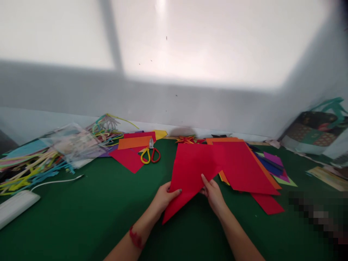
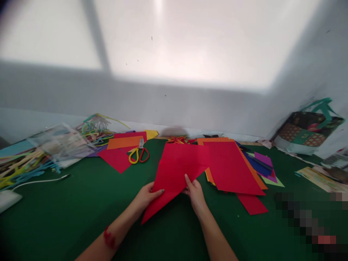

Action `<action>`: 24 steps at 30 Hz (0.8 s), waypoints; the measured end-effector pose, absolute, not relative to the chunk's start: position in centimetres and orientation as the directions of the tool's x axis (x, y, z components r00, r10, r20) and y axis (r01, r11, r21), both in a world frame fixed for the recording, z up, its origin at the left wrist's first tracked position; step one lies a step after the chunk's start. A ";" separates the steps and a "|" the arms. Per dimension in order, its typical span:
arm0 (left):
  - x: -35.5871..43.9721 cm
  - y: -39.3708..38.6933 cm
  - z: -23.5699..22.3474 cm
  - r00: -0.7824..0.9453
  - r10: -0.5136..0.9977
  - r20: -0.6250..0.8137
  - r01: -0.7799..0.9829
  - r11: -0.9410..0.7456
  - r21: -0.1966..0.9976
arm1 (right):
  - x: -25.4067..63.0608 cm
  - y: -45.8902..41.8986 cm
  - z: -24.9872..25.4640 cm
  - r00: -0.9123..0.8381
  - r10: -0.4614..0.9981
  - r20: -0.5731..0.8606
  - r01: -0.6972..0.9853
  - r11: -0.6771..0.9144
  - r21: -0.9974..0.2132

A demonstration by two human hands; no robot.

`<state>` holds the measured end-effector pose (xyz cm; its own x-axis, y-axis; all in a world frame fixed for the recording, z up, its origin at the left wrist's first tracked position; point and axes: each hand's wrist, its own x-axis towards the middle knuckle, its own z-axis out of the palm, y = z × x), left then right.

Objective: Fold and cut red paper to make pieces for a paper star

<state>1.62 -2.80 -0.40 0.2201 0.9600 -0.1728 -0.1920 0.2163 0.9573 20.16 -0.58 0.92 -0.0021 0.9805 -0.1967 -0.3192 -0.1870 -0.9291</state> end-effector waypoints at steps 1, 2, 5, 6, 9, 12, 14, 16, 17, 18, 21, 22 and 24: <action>1.5 -2.9 -0.3 0.214 0.961 -0.177 -0.202 0.221 0.954 | 20.1 -0.6 0.9 -0.019 0.981 -0.195 -0.297 -0.191 -0.935; 1.4 -2.9 -0.3 0.207 0.962 -0.180 -0.207 0.223 0.953 | 20.0 -0.7 1.0 -0.038 0.980 -0.195 -0.259 -0.198 -0.945; 1.2 -2.9 0.0 0.200 0.963 -0.178 -0.229 0.223 0.947 | 19.9 -0.8 1.1 -0.085 0.976 -0.202 -0.076 -0.208 -0.975; 1.2 -3.0 0.1 0.203 0.961 -0.188 -0.241 0.235 0.942 | 19.9 -0.8 1.1 -0.088 0.977 -0.195 -0.030 -0.198 -0.980; 1.2 -3.2 0.0 0.277 0.916 -0.289 -0.230 0.355 0.906 | 19.7 -0.7 1.1 -0.074 0.984 -0.160 0.002 -0.161 -0.987; 1.3 -3.5 -0.3 0.383 0.847 -0.370 -0.179 0.461 0.869 | 19.6 -0.7 1.1 -0.068 0.988 -0.139 -0.007 -0.140 -0.990; 1.3 -3.5 -0.5 0.391 0.844 -0.368 -0.165 0.457 0.874 | 19.6 -0.7 1.1 -0.085 0.987 -0.136 0.004 -0.136 -0.991; 1.2 -3.5 -0.5 0.378 0.849 -0.369 -0.132 0.444 0.886 | 19.8 -0.7 1.2 -0.090 0.984 -0.155 0.001 -0.155 -0.988; 1.1 -3.5 -0.4 0.377 0.849 -0.370 -0.109 0.437 0.893 | 20.0 -0.6 1.3 -0.077 0.983 -0.165 -0.012 -0.166 -0.986; 1.0 -3.5 -0.2 0.383 0.847 -0.369 -0.085 0.430 0.899 | 20.3 -0.6 1.4 -0.054 0.984 -0.170 -0.031 -0.171 -0.985; 0.5 -3.4 0.2 0.422 0.835 -0.354 -0.029 0.403 0.915 | 21.4 -0.3 1.4 0.050 0.989 -0.138 -0.079 -0.134 -0.988; 0.3 -3.3 0.3 0.439 0.827 -0.350 -0.014 0.396 0.918 | 21.8 -0.2 1.3 0.088 0.989 -0.120 -0.088 -0.112 -0.990; -0.1 -3.3 0.5 0.462 0.817 -0.345 0.009 0.385 0.923 | 22.7 0.1 1.3 0.151 0.984 -0.096 -0.108 -0.080 -0.991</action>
